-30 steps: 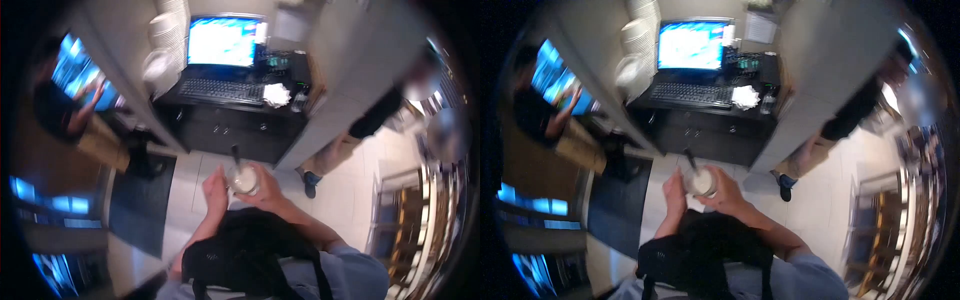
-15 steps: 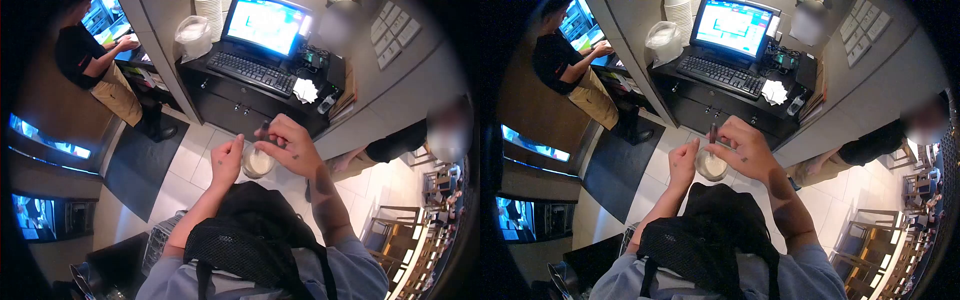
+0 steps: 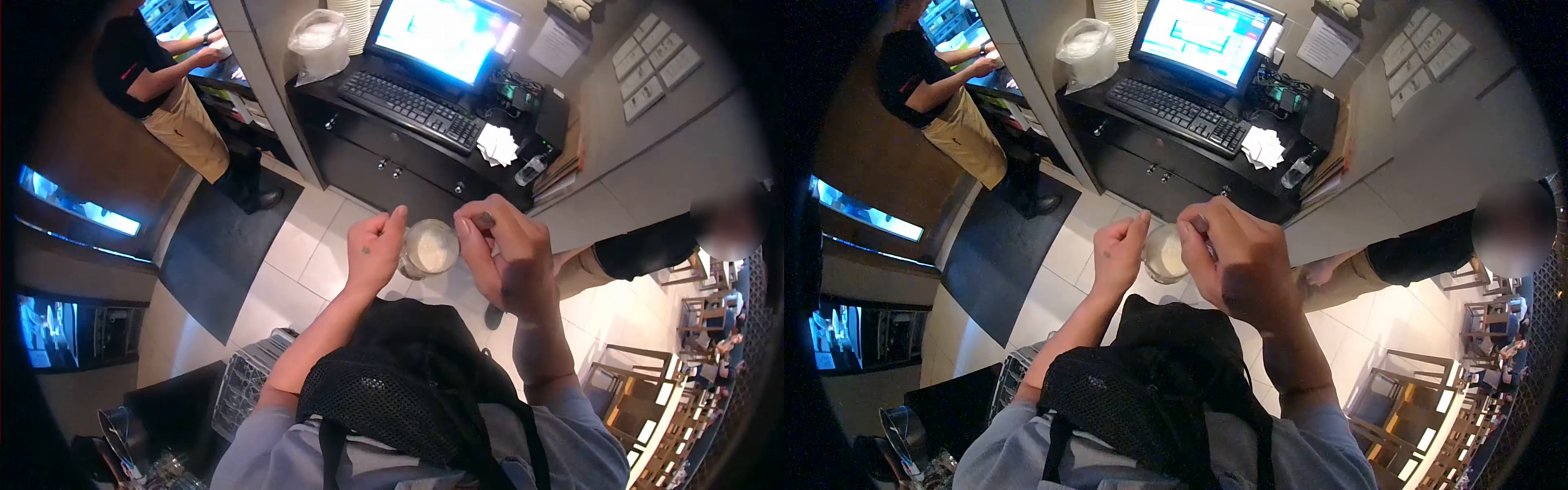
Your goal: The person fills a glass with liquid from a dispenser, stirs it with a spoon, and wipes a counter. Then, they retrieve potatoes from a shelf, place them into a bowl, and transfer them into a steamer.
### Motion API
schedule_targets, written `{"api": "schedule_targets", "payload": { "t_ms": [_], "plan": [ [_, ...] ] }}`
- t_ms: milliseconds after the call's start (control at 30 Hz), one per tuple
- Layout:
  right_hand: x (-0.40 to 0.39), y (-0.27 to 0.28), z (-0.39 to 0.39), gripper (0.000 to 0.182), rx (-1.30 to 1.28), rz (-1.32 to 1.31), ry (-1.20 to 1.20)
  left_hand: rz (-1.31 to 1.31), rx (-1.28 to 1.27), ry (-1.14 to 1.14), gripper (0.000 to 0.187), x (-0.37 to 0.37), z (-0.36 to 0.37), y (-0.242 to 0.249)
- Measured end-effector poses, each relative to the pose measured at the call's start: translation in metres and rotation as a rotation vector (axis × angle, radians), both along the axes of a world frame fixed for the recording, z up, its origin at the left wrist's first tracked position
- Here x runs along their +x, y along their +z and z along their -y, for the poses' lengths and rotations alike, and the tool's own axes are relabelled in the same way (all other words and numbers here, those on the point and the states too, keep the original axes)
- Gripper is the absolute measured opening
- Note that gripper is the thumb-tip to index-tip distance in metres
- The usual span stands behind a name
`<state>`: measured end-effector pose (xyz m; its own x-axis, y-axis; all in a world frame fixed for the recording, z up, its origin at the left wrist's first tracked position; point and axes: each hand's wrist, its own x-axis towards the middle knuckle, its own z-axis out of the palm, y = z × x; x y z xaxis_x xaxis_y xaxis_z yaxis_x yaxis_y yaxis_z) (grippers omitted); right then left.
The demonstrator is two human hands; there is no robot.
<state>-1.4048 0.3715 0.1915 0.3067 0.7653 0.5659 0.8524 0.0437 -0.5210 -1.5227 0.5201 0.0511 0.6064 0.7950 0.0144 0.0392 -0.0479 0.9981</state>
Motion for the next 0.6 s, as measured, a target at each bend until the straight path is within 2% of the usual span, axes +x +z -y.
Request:
{"api": "schedule_targets", "payload": {
  "t_ms": [200, 400, 500, 567, 600],
  "plan": [
    [-0.003, 0.016, -0.003, 0.004, -0.039, -0.015, 0.038, 0.034, -0.033, -0.018, 0.056, 0.008, 0.005, 0.002],
    [0.001, 0.026, 0.009, 0.005, -0.035, -0.116, -0.123, 0.022, -0.050, -0.026, 0.055, 0.010, 0.005, -0.002],
    [-0.001, 0.029, 0.003, 0.005, -0.013, -0.107, -0.054, 0.010, -0.034, -0.034, 0.055, 0.013, 0.004, 0.001],
    [-0.003, 0.028, 0.004, 0.008, -0.127, -0.095, 0.078, 0.007, -0.018, -0.034, 0.055, 0.013, 0.004, 0.006],
    [-0.002, 0.028, 0.008, 0.008, -0.125, -0.092, 0.071, 0.013, -0.019, -0.033, 0.055, 0.014, 0.004, 0.008]
  ]
}}
